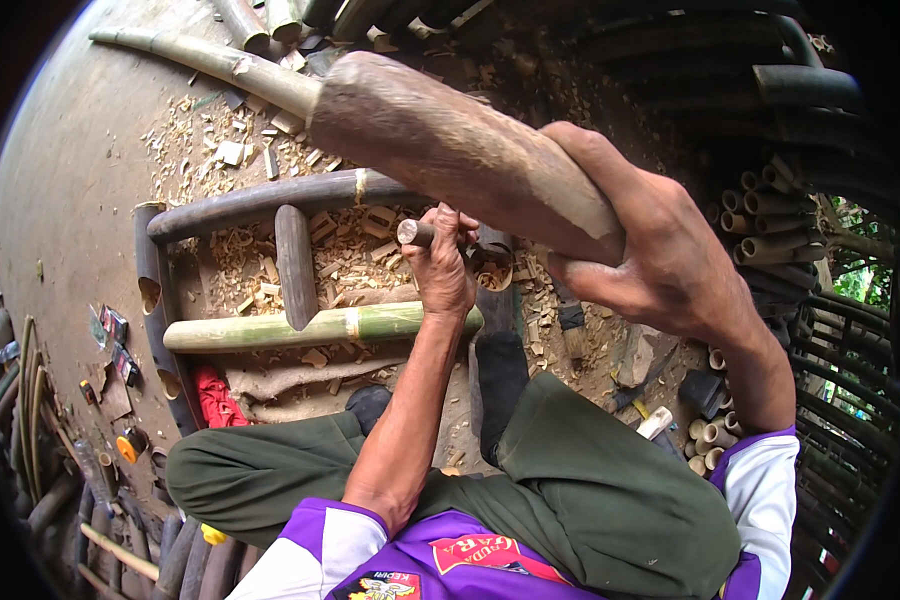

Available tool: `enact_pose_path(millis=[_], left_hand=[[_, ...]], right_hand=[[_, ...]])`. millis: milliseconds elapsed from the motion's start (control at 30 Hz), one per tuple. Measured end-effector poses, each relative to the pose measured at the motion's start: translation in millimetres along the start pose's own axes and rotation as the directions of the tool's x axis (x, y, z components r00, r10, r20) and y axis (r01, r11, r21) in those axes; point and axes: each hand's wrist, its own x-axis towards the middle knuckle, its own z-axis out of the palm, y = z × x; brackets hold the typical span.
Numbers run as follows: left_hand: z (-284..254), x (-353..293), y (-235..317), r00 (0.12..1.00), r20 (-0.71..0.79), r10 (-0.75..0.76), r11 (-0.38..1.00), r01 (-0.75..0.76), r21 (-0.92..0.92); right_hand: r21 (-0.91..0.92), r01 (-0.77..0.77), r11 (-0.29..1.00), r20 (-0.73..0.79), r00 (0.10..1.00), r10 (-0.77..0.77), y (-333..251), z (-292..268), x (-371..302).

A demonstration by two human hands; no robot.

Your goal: The person sits cross-legged and uses a chisel and wooden mallet to hollow and shape a bamboo pole. They repeatedly strike the chisel, rotate the pole, and clear debris before placing the finished piece among other bamboo sections.

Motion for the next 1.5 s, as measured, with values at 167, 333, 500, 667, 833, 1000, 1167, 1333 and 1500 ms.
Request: enact_pose_path(millis=[167,333,500,667,833,1000,1167,1333,1500], left_hand=[[-18.6,-11.1,-31.1,0.99,-0.142,-0.02,0.981,-0.008,-0.192],[0.9,-29.2,-10.0,0.997,-0.067,-0.039,0.999,0.036,-0.036],[-1.3,-35.6,-11.1,0.997,0.049,0.054,0.985,-0.062,0.16],[-1.6,-41.1,-23.4,0.981,0.173,-0.088,0.965,0.041,0.257],[17.4,-41.5,-30.5,0.991,0.015,-0.13,0.968,0.124,0.221],[51.1,-47.3,-35.0,0.994,0.098,-0.047,0.918,0.004,0.396],[82.7,-49.8,-28.8,0.987,0.148,0.067,0.843,-0.135,0.52],[82.8,-47.4,-40.4,0.923,0.281,0.263,0.658,-0.384,0.647],[63.9,-27.8,-3.9,0.991,0.073,0.114,0.759,-0.135,0.637]], right_hand=[[-0.175,0.183,0.967,0.02,0.983,-0.183,0.4,13.3,9.7],[-0.416,0.22,0.883,0.272,0.956,-0.11,3.9,39.7,15.3],[-0.281,0.247,0.928,0.188,0.962,-0.199,-20.0,15.6,15.1],[-0.398,0.109,0.911,0.29,0.957,0.012,-8.6,22.7,-2.6],[-0.215,0.082,0.973,0.135,0.989,-0.053,-10.3,5.9,-17.6],[-0.351,-0.017,0.936,0.157,0.985,0.076,6.7,14.5,-31.9],[-0.016,-0.079,0.997,-0.105,0.991,0.077,0.4,4.5,-57.7],[0.096,-0.37,0.924,-0.063,0.924,0.377,26.5,36.7,-95.5],[0.263,-0.31,0.914,-0.193,0.911,0.365,19.5,24.3,-92.2]])
